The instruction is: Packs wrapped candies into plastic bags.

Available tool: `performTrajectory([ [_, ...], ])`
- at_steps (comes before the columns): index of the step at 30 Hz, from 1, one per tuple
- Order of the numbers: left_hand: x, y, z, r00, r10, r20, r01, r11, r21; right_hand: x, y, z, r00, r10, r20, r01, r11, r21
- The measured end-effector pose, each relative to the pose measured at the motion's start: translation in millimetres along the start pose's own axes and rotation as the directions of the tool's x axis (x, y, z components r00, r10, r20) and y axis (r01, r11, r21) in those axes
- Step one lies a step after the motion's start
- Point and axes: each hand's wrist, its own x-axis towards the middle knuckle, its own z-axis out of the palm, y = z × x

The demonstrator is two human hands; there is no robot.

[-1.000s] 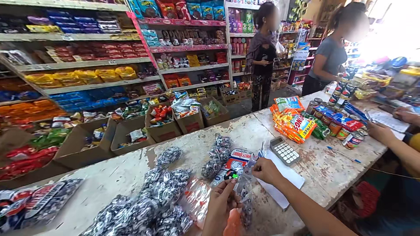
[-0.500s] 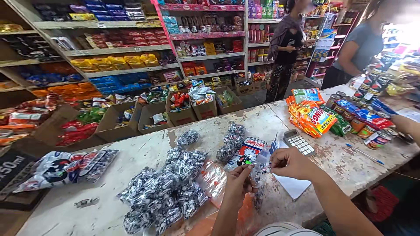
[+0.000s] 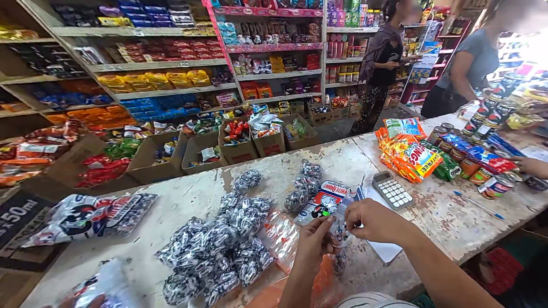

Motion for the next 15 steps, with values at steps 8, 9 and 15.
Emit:
performTrajectory([
  [8, -4, -1, 0, 0.995, 0.103, -0.001, -0.103, 0.995, -0.001, 14, -31, 9, 0.988, -0.151, -0.014, 0.151, 0.97, 0.191],
  [9, -5, 2, 0, 0.993, 0.111, -0.034, -0.111, 0.994, 0.0, 15, -28, 10, 0.988, -0.133, -0.083, 0.15, 0.954, 0.259],
  [15, -10, 13, 3, 0.989, 0.078, -0.129, -0.078, 0.997, 0.007, 28, 45, 26, 0.95, 0.301, 0.08, -0.311, 0.932, 0.187],
])
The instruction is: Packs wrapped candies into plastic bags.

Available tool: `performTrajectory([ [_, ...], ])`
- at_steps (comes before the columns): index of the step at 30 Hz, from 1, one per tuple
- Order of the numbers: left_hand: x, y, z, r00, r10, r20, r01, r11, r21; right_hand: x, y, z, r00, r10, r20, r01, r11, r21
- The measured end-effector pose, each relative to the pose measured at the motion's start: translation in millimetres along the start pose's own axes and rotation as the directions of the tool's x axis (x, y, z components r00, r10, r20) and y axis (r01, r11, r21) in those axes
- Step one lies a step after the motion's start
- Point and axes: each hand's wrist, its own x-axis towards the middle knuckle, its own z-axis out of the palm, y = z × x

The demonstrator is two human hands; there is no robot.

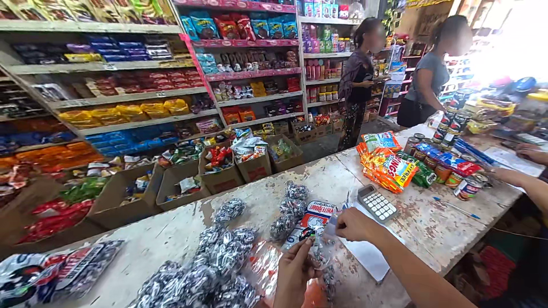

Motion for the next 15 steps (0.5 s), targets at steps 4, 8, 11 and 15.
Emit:
performTrajectory([
  [4, -3, -2, 2, 0.999, -0.006, 0.036, 0.006, 1.0, 0.0, 37, 29, 46, 0.999, 0.041, 0.002, -0.041, 0.995, -0.094],
  [8, 0, -6, 0, 1.0, -0.009, 0.025, 0.009, 1.0, 0.006, 49, 12, 82, 0.998, 0.003, 0.061, 0.008, 0.986, -0.169],
  [11, 3, -9, -3, 1.0, -0.002, 0.018, 0.002, 1.0, -0.005, 48, -4, 91, 0.991, -0.008, 0.134, 0.037, 0.976, -0.215],
  [15, -1, -7, -1, 1.0, 0.007, 0.023, -0.007, 1.0, 0.011, 45, -12, 87, 0.992, 0.009, 0.13, 0.015, 0.982, -0.189],
])
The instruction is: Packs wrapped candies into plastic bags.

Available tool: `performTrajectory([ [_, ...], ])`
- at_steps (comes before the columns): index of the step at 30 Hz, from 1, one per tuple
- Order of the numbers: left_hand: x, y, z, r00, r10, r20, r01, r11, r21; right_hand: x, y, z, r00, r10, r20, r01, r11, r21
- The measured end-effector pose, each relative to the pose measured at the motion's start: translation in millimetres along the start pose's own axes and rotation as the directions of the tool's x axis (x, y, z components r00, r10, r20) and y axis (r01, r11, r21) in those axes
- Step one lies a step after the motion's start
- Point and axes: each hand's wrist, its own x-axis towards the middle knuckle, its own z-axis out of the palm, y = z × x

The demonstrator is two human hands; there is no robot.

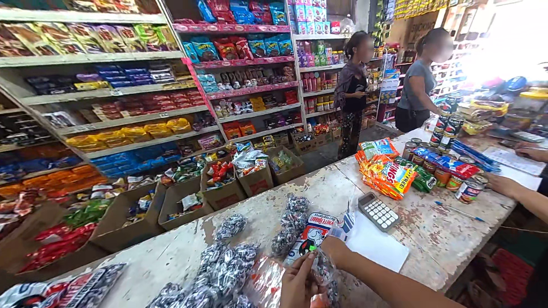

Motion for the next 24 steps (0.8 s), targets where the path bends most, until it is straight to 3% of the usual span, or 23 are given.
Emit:
performTrajectory([
  [4, -1, 0, 0, 1.0, -0.006, -0.008, 0.006, 1.0, -0.001, -1, 11, 2, 0.997, 0.013, -0.079, -0.008, 0.998, 0.067],
  [10, 4, -2, -7, 1.0, 0.013, -0.004, -0.013, 1.0, -0.003, -2, 58, 10, 0.932, 0.066, -0.355, 0.025, 0.969, 0.246],
  [16, 8, -4, -6, 1.0, -0.027, 0.012, 0.027, 1.0, -0.013, -25, 75, -8, 0.889, 0.298, -0.347, 0.029, 0.72, 0.693],
  [24, 9, 2, -3, 0.999, -0.044, 0.022, 0.045, 0.998, -0.038, -75, 77, -54, 0.873, 0.342, -0.348, 0.11, 0.557, 0.823],
])
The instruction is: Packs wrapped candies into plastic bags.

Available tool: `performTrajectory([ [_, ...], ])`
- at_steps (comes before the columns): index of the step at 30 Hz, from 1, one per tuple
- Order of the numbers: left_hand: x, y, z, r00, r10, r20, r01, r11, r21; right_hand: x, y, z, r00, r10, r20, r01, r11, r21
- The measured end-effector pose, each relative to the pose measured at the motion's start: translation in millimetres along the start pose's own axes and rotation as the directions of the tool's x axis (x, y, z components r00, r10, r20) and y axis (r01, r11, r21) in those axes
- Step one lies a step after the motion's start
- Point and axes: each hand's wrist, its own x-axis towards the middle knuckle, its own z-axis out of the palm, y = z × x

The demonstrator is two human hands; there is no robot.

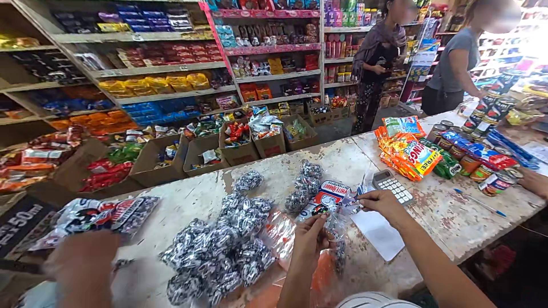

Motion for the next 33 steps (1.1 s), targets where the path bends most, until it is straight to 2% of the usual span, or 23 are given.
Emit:
performTrajectory([
  [3, 0, -1, 0, 1.0, 0.001, 0.014, -0.001, 1.0, 0.005, -24, -32, -7, 0.992, -0.097, 0.075, 0.09, 0.991, 0.095],
  [5, -1, -1, 0, 1.0, 0.001, 0.023, -0.002, 1.0, 0.02, -38, -49, -2, 0.969, -0.193, 0.157, 0.181, 0.98, 0.087],
  [8, -1, -2, 0, 0.998, 0.007, 0.056, -0.009, 1.0, 0.027, -49, -67, 11, 0.911, -0.319, 0.262, 0.349, 0.934, -0.077],
  [10, -1, -4, 0, 0.997, 0.007, 0.076, -0.01, 0.999, 0.033, -51, -73, 20, 0.903, -0.313, 0.295, 0.401, 0.862, -0.31],
  [12, 0, -5, -2, 0.994, 0.013, 0.109, -0.019, 0.998, 0.052, -49, -80, 30, 0.917, -0.26, 0.301, 0.381, 0.794, -0.473],
  [14, 0, -7, -2, 0.99, 0.014, 0.142, -0.023, 0.997, 0.068, -46, -87, 39, 0.931, -0.248, 0.268, 0.356, 0.778, -0.518],
  [18, 2, -12, -3, 0.987, 0.02, 0.16, -0.027, 0.999, 0.042, -44, -87, 56, 0.936, -0.271, 0.225, 0.35, 0.79, -0.504],
  [23, 2, -9, -3, 0.993, 0.032, 0.115, -0.035, 0.999, 0.023, -49, -80, 66, 0.904, -0.222, 0.366, 0.388, 0.785, -0.482],
  [26, 1, -4, -3, 0.999, 0.031, 0.041, -0.033, 0.999, 0.031, -35, -75, 46, 0.923, -0.338, 0.186, 0.386, 0.812, -0.438],
  [28, 1, 1, -4, 0.999, 0.041, -0.018, -0.04, 0.999, 0.034, -12, -60, 28, 0.956, -0.258, 0.14, 0.292, 0.787, -0.544],
  [31, 0, 4, -3, 0.997, 0.048, -0.06, -0.047, 0.999, 0.018, 17, -21, 27, 0.968, -0.011, 0.249, 0.191, 0.672, -0.715],
  [33, -1, 5, -1, 0.998, 0.036, -0.056, -0.035, 0.999, 0.012, 27, 10, 47, 0.957, -0.031, 0.287, 0.236, 0.655, -0.718],
])
